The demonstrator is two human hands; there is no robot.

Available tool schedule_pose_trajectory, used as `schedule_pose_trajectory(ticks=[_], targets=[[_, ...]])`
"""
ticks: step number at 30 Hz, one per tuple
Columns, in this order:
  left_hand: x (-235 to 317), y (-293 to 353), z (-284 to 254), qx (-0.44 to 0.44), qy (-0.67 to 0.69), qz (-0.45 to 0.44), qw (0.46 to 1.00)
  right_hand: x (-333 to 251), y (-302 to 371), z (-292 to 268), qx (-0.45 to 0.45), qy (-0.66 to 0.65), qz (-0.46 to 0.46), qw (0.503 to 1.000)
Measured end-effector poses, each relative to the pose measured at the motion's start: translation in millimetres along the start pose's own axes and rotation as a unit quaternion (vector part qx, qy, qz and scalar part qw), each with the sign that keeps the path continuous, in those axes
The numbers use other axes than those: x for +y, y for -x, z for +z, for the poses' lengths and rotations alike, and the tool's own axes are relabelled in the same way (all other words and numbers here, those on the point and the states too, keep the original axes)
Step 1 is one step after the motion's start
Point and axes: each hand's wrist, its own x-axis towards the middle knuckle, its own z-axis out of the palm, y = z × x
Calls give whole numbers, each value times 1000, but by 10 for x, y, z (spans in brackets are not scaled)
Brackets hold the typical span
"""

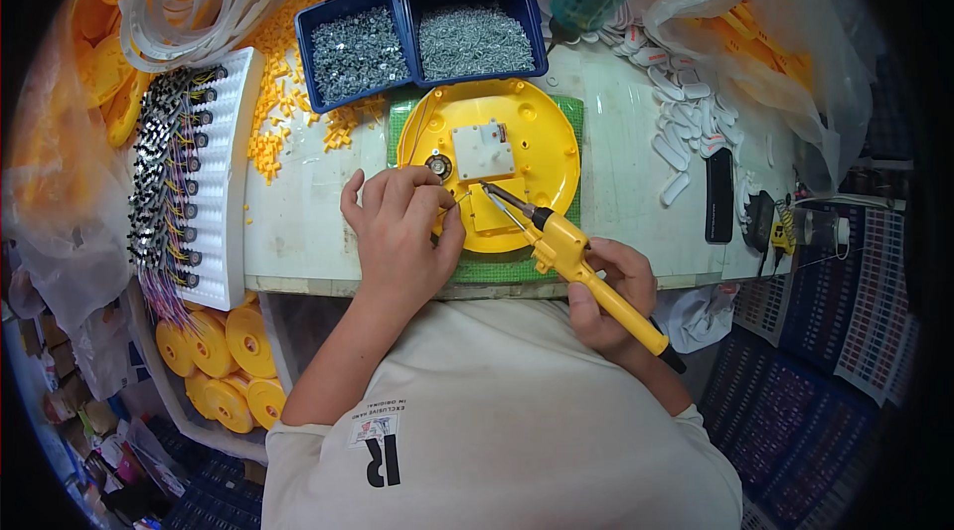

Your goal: Assembling yellow plastic toy components using an electric screwdriver and a glue gun on a factory workbench.

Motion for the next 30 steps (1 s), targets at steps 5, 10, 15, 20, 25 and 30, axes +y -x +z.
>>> schedule_pose_trajectory(ticks=[5,10,15,20,25,30], targets=[[-68,-85,-122,-6,32,5,999,26,6,-3,5,-8,4,1000],[-321,-465,-260,27,-23,26,999,-22,53,-65,-28,-24,22,999],[-340,-799,-223,-62,-142,74,985,-35,67,-98,-24,-20,9,999],[-331,-823,-189,-105,-161,66,979,-46,104,-140,-10,-3,11,1000],[-361,-769,-230,-118,-118,37,985,-27,129,-135,-15,-23,37,999],[-351,-708,-322,-123,-64,11,990,-52,115,-121,-29,-28,43,998]])
